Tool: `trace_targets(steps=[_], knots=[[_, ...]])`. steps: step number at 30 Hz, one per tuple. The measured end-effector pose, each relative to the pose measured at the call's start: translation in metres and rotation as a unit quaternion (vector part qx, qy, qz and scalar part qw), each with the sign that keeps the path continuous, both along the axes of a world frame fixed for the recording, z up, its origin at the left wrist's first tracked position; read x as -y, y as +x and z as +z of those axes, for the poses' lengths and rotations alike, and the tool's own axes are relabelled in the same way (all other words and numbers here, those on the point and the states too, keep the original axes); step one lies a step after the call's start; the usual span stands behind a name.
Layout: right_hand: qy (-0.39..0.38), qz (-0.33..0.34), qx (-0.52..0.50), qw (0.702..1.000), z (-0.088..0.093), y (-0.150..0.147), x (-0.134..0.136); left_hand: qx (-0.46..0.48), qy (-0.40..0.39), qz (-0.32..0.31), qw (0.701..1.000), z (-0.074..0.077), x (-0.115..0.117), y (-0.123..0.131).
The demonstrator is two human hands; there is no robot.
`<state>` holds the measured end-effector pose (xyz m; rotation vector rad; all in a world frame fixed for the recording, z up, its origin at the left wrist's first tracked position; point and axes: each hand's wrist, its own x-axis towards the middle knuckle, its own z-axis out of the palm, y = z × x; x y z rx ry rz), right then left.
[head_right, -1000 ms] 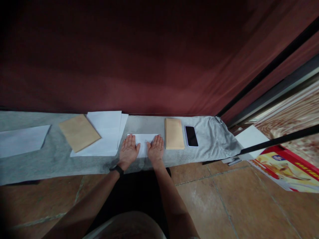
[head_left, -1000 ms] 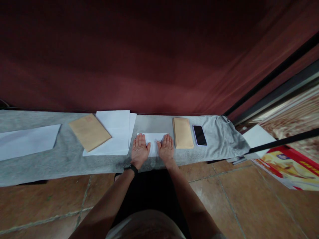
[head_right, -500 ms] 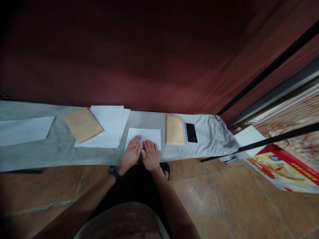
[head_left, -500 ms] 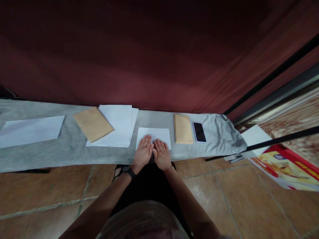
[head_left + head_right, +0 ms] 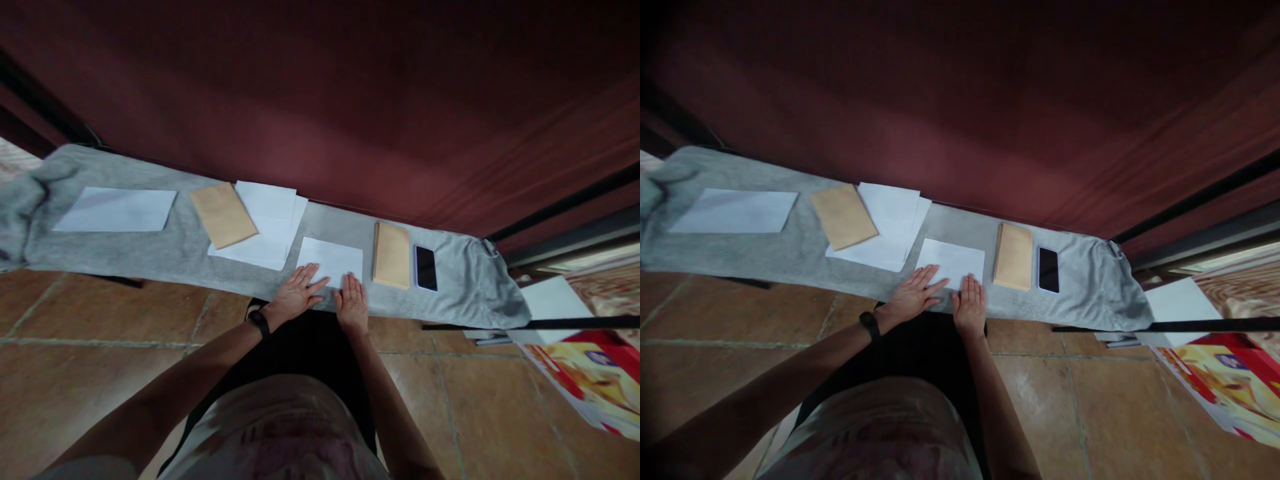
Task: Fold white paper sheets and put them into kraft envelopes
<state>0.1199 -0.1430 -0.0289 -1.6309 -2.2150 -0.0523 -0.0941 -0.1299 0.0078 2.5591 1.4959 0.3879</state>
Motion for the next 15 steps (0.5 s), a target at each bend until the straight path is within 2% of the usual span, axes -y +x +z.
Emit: trace_targets(steps=[4, 15], knots=[[0.008, -0.001, 0.002, 1.0, -0.002, 0.007, 0.003, -0.008, -0.018, 0.005, 1.0, 0.002, 0.003, -0.002], [0.001, -0.019, 0.005, 1.0, 0.0, 0.026, 0.015, -0.03, 0.056, -0.02, 0.998, -0.005, 0.002, -0.005]])
